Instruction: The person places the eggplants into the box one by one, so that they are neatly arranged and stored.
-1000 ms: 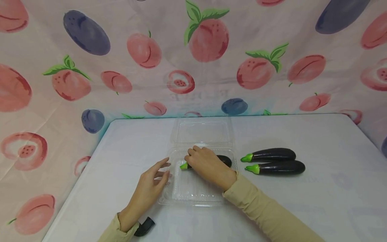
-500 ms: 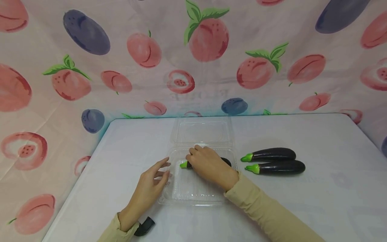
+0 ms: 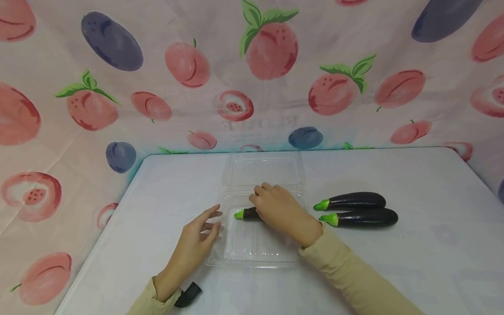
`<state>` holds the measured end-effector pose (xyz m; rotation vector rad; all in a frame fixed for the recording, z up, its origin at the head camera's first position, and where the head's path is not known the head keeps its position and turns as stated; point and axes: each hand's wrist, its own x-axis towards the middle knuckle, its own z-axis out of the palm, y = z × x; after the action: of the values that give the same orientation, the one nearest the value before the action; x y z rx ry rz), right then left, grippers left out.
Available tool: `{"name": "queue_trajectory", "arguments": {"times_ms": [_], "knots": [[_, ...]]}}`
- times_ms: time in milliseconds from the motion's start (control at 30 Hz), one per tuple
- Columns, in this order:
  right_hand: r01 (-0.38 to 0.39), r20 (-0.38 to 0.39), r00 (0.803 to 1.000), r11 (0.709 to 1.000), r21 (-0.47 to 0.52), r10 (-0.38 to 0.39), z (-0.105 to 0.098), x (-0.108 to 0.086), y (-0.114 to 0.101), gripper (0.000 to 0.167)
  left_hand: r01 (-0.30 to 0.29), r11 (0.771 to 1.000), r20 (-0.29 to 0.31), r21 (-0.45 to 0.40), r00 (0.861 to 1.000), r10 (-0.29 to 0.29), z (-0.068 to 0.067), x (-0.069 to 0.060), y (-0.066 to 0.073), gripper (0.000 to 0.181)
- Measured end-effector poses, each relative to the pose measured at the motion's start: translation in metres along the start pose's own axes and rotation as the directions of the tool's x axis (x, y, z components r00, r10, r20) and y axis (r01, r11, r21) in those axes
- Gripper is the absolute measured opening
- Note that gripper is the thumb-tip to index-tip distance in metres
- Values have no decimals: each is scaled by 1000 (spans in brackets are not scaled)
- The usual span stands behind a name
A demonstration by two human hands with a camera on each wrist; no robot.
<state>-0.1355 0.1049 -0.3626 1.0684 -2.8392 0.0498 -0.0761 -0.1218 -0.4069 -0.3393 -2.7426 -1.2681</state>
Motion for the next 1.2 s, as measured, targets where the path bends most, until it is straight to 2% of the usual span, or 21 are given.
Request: {"name": "queue_trajectory", "arguments": {"times_ms": [267,633,1000,1200], "knots": [[-30,-7,1000,999,32,31,-10,-9,7,29,4,1000,3,-4,1000,-4,0,0,1,44],[-21,-36,999,999,44,23,-20,-20,14,34,1,1000,5,-13,1000,-1,0,1,0,44],[-9,-93,996,999,54,14,-22,-33,23,31,5,1000,-1,7,1000,-5,0,0,0,44],[-35,-94,995,997,63,41,-20,-41,28,33,21,1000,-1,21,1000,-21,0,0,3,44]]}}
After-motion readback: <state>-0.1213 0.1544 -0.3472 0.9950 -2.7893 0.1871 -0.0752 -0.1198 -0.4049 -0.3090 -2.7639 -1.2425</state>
